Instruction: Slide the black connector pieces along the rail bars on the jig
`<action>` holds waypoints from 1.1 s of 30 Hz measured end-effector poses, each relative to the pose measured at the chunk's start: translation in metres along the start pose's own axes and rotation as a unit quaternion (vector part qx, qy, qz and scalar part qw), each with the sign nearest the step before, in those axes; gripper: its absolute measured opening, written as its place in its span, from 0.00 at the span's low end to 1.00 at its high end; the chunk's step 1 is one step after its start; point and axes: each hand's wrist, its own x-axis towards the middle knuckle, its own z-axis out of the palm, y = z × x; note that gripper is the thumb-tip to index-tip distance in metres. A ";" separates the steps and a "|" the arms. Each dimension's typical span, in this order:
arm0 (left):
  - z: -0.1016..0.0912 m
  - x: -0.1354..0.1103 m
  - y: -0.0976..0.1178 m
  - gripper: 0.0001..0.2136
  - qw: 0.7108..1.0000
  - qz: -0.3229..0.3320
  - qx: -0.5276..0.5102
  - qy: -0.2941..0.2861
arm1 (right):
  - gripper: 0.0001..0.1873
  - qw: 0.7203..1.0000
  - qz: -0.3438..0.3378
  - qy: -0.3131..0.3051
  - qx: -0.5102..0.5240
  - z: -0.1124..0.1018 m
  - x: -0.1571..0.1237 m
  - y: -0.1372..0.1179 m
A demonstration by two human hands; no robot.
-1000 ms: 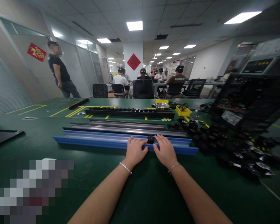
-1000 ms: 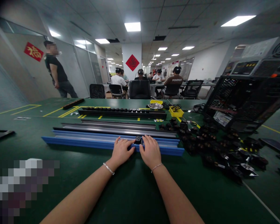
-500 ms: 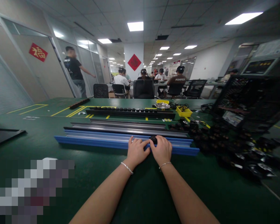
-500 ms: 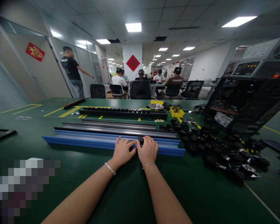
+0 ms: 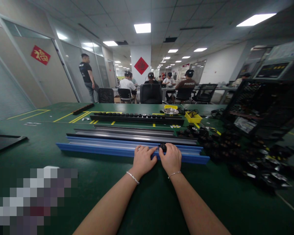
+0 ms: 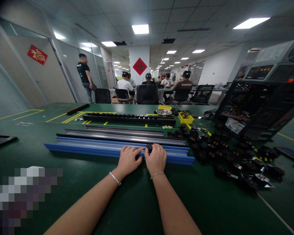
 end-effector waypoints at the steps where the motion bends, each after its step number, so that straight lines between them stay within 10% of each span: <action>1: 0.000 0.000 0.000 0.17 1.000 0.000 -0.001 -0.001 | 0.18 1.000 -0.002 0.005 -0.002 0.000 0.000 0.001; 33: 0.004 -0.002 -0.002 0.18 1.000 0.019 -0.004 0.021 | 0.15 0.997 0.051 0.050 -0.027 -0.004 0.003 0.008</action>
